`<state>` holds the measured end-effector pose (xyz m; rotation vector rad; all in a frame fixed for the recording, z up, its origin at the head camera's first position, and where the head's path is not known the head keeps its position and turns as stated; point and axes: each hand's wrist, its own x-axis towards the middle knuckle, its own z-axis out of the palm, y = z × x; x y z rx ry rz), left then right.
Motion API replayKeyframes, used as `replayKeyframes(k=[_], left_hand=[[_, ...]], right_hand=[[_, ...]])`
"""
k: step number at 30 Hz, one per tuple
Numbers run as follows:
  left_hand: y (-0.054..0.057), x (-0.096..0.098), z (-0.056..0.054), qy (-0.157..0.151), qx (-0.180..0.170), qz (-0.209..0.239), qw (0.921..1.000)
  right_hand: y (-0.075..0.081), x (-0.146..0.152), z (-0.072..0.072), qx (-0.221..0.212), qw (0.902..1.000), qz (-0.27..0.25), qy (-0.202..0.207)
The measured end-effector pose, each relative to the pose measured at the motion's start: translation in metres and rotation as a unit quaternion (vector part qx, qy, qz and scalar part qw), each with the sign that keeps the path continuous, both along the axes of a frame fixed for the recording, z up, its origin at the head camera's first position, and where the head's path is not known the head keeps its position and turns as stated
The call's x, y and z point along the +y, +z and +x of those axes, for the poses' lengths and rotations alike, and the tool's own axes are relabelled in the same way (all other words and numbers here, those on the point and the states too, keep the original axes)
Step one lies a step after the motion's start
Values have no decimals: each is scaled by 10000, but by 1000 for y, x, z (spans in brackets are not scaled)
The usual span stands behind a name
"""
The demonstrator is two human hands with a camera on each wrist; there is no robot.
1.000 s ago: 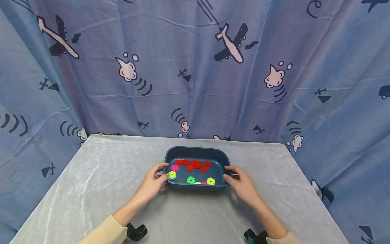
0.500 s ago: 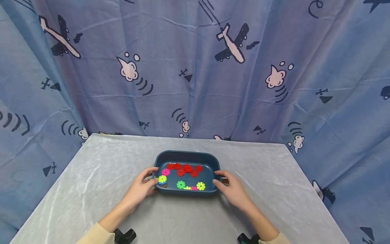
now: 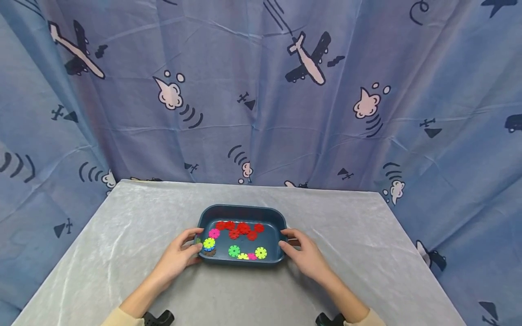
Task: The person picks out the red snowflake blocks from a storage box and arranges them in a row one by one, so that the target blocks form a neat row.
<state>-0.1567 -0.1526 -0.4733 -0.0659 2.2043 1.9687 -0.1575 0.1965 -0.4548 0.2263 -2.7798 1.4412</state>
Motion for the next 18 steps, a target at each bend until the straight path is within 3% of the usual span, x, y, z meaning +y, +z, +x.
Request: replayKeyframes(k=[6, 10, 18], left_hand=[[0, 0, 4, -154, 151, -215, 9995], [2, 0, 4, -207, 244, -665, 9973], [0, -2, -6, -347, 584, -1227, 9901]], right_hand=[[8, 9, -1, 178, 9997, 123, 117], [16, 13, -2, 325, 9990, 301, 114], [33, 12, -4, 536, 9971, 500, 181]])
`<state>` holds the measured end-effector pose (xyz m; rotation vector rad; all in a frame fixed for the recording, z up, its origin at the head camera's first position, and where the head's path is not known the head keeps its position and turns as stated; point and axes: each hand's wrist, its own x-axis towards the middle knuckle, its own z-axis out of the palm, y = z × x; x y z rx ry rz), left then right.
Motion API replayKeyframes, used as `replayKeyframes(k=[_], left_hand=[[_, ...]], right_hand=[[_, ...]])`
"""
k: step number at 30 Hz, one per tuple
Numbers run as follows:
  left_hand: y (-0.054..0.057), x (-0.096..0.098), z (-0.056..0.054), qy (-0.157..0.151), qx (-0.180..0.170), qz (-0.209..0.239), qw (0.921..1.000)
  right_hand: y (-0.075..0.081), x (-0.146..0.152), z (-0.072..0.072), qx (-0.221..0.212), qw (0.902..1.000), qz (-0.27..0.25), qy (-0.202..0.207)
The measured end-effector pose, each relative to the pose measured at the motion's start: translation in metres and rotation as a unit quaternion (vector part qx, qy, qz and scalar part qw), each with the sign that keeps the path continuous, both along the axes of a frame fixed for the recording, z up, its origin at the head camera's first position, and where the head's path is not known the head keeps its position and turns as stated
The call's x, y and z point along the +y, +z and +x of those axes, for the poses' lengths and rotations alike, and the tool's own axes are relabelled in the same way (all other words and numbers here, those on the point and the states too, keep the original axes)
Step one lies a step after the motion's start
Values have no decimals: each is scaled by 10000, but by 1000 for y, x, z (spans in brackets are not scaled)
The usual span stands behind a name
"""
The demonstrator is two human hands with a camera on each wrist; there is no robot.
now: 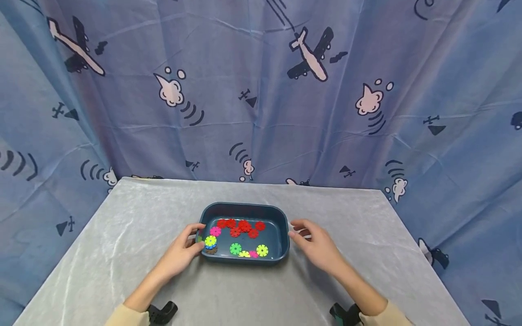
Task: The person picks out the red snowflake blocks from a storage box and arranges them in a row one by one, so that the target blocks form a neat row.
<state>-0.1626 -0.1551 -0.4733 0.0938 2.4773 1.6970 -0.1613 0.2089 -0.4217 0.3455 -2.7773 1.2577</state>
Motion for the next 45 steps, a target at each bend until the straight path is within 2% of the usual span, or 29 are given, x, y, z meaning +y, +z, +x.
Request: replayKeyframes(k=[3, 10, 18, 24, 34, 39, 45], left_hand=[[0, 0, -6, -73, 92, -88, 9999], [-2, -2, -16, -133, 39, -47, 9999], [-2, -4, -19, -101, -86, 118, 9998], [1, -5, -17, -130, -37, 194, 9997], [2, -7, -18, -178, -60, 374, 9991], [2, -7, -18, -172, -54, 385, 9991], [1, -6, -18, -135, -96, 311, 9994]], right_hand=[[5, -2, -2, 26, 10000, 5, 48], [13, -16, -8, -19, 9999, -29, 128], [20, -35, -19, -45, 9999, -128, 77], [21, -47, -29, -14, 9996, -202, 172], [12, -70, -50, -72, 9985, -196, 506], [1, -81, -60, -246, 9975, -115, 658], [-13, -90, -69, -479, 9956, 240, 766]])
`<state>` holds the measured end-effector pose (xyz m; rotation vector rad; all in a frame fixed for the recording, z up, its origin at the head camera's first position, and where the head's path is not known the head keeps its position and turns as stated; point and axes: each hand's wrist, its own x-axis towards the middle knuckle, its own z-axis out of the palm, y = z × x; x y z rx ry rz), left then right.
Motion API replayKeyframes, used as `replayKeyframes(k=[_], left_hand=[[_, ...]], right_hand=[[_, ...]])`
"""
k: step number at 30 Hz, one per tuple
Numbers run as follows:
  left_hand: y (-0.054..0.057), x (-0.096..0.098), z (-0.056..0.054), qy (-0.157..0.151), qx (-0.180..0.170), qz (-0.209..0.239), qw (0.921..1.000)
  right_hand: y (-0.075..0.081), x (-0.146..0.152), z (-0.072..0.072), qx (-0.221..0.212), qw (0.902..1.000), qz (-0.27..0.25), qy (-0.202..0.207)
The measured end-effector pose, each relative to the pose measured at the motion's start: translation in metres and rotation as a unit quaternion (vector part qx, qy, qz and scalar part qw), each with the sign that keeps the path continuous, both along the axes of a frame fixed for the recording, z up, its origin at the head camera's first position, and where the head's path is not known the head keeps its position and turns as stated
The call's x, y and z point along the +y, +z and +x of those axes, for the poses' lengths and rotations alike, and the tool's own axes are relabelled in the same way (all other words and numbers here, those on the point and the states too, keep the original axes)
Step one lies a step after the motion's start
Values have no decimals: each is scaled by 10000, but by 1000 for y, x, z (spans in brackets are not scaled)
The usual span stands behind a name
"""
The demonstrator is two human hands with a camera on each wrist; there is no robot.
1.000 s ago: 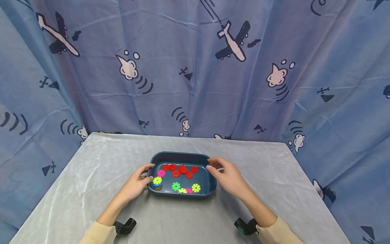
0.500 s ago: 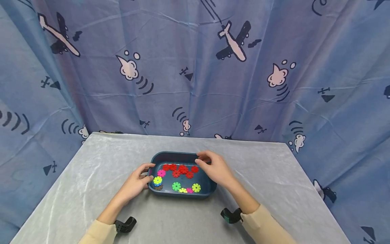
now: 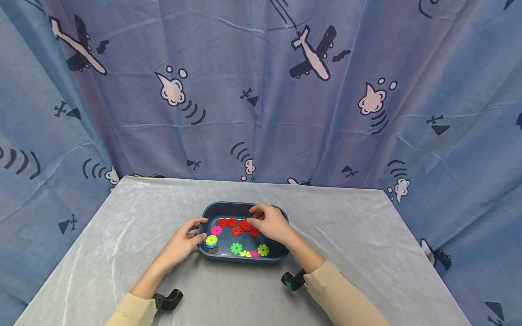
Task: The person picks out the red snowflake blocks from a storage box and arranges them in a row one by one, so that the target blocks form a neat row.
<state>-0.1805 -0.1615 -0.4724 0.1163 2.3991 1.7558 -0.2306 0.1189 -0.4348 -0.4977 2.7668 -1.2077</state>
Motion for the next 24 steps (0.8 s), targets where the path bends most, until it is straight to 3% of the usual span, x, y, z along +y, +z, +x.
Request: replayKeyframes(k=[8, 24], left_hand=[[-1, 1, 0, -33, -9, 58, 10000], [-2, 0, -1, -10, -60, 35, 10000]], right_hand=[[-18, -7, -10, -91, 9983, 577, 57], [-29, -21, -14, -132, 9875, 1546, 263]])
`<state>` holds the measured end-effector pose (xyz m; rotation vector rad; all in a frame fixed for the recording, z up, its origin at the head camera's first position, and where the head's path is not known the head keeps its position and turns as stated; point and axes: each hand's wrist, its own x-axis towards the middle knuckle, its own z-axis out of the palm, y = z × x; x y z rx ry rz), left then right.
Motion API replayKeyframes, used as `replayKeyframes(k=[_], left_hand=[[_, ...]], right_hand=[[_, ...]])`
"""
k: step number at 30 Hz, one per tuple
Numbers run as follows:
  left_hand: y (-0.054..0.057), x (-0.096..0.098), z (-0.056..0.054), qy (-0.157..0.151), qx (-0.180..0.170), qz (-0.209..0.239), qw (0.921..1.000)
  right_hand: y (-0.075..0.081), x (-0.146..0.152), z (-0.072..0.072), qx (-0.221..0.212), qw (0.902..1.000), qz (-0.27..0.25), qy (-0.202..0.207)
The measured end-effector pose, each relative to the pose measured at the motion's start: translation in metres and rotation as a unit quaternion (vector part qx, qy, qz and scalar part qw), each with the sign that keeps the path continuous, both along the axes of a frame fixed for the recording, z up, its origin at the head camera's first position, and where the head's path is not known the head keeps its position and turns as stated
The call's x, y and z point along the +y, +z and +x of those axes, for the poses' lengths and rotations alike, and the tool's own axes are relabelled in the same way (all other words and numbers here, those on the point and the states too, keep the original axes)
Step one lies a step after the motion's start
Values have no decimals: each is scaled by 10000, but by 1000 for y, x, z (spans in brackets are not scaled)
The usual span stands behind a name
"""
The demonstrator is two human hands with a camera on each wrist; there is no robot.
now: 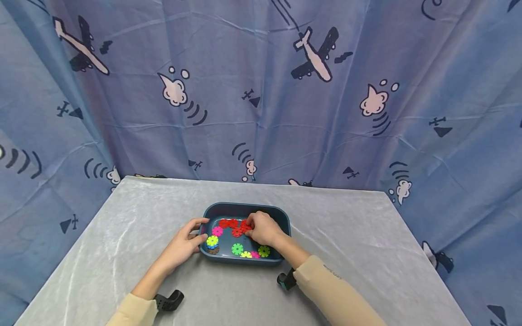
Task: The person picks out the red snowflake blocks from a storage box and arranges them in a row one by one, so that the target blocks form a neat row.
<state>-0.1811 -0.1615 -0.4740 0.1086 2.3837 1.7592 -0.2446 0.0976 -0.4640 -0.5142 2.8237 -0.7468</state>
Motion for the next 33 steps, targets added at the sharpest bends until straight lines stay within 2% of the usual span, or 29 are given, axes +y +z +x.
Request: replayKeyframes(k=[10, 19, 26, 33], left_hand=[[-1, 1, 0, 12, 22, -82, 10000], [0, 1, 0, 37, 49, -124, 9999], [0, 0, 1, 78, 41, -160, 9998], [-1, 1, 1, 20, 65, -123, 9999]], right_hand=[[0, 4, 1, 27, 9978, -611, 244], [5, 11, 6, -59, 9954, -857, 432], [16, 17, 14, -122, 9939, -1006, 425], [26, 26, 20, 179, 9911, -1216, 509]])
